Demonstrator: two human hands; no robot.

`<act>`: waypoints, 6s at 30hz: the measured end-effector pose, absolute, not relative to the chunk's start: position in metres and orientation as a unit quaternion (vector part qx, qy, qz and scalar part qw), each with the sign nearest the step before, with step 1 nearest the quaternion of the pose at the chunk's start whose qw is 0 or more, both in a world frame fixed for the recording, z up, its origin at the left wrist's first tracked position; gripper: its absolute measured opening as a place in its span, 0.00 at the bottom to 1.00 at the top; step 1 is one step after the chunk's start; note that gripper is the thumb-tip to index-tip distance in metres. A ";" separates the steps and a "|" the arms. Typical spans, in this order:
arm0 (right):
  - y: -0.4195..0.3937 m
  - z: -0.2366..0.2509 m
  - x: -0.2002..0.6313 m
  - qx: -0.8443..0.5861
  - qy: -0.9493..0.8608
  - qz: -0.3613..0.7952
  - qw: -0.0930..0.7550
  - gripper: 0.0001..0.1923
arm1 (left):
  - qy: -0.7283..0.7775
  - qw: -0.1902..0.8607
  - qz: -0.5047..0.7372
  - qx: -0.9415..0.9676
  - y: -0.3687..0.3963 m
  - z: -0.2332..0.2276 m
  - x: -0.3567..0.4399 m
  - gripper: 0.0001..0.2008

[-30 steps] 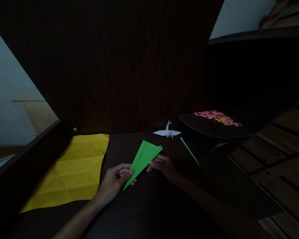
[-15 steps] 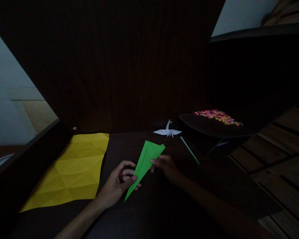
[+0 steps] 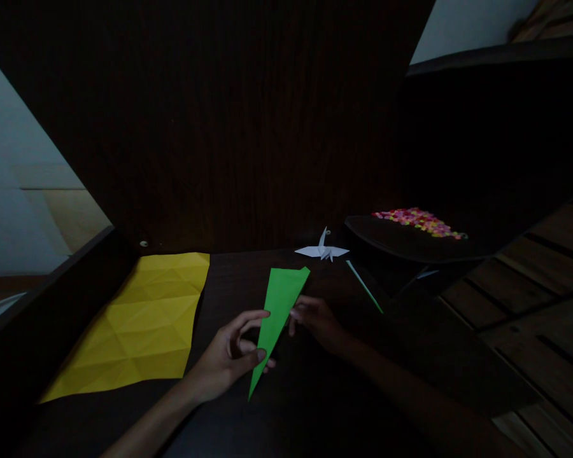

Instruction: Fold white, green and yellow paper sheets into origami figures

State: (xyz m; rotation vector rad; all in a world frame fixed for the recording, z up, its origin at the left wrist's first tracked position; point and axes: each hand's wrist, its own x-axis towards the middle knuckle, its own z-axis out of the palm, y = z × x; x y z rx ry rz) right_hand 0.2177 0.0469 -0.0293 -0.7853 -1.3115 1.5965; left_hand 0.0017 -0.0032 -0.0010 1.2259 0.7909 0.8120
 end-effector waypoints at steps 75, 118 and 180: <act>0.007 -0.015 0.183 -0.411 -0.519 0.605 0.443 0.15 | 0.370 0.680 0.310 0.551 -0.006 0.001 0.015 0.14; 0.040 -0.017 0.205 -0.474 -0.313 0.590 0.574 0.15 | 0.346 0.694 0.272 0.570 -0.017 -0.013 0.013 0.29; 0.056 -0.007 0.235 -0.440 -0.344 0.618 0.553 0.10 | 0.524 0.457 0.582 0.420 0.019 0.014 -0.013 0.27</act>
